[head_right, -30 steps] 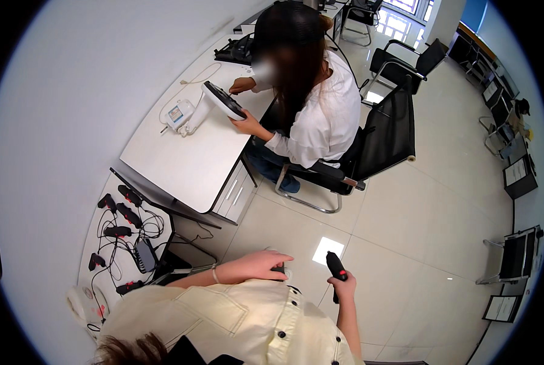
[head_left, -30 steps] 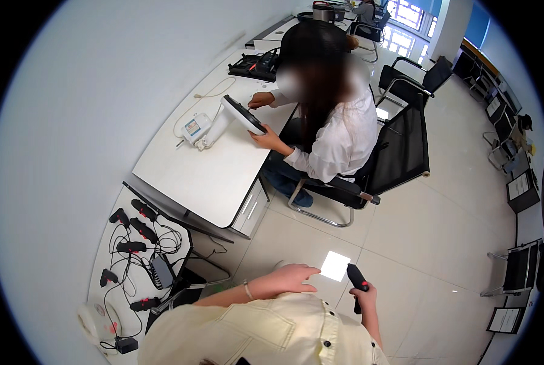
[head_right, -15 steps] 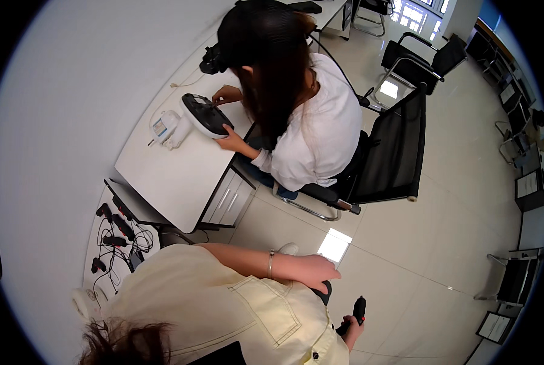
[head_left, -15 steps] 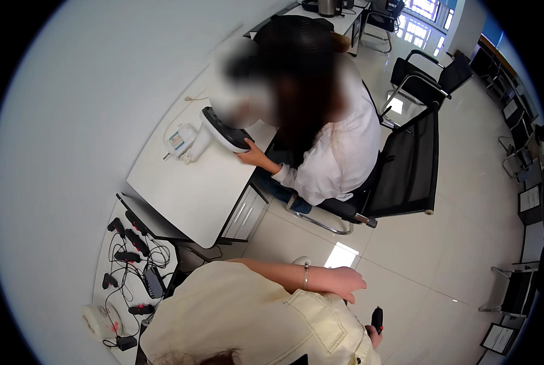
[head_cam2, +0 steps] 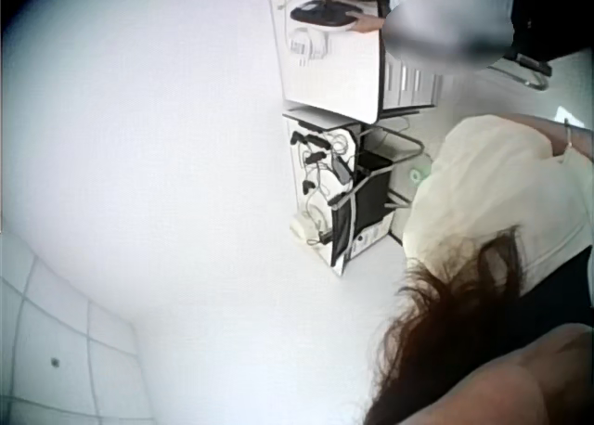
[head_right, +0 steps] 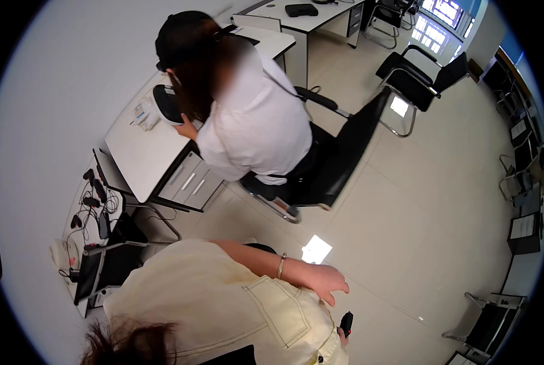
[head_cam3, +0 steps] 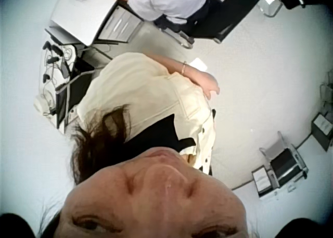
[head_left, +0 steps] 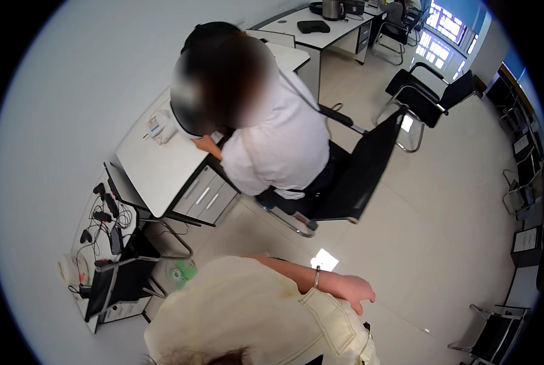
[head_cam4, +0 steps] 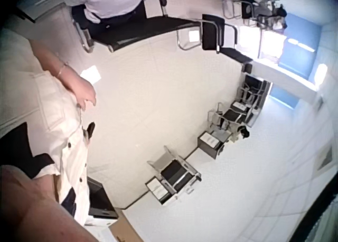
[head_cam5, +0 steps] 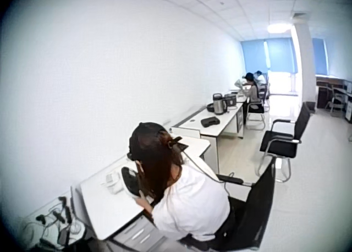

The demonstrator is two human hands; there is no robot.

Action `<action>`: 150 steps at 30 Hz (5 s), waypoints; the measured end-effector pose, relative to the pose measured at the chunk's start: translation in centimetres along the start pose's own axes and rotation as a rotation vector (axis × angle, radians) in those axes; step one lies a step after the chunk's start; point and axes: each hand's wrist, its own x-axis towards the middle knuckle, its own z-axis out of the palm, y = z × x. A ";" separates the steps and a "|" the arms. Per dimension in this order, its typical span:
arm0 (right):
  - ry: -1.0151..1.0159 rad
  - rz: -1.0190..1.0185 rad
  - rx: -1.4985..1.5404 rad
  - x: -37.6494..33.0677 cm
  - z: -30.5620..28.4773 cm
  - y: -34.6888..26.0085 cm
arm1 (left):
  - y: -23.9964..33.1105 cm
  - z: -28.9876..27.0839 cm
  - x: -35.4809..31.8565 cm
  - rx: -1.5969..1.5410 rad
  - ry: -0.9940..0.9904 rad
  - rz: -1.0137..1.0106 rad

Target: The person picks up and inspects several black handheld devices on a table, then walks to another table and uses a screwdriver to remove screws from the bottom of a large black appliance. The person removes the bottom cover and sets it aside.

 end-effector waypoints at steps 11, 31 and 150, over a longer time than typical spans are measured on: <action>-0.121 -0.296 -0.083 16.0 -3.6 -23.8 | 2.4 -3.8 15.8 0.082 0.107 -0.139; 0.225 0.021 0.114 36.1 -10.6 -44.2 | -4.1 -28.0 55.7 0.192 -0.201 0.006; -0.158 -0.267 -0.553 217.5 112.4 -295.1 | -101.5 -262.3 220.6 0.139 0.362 -0.534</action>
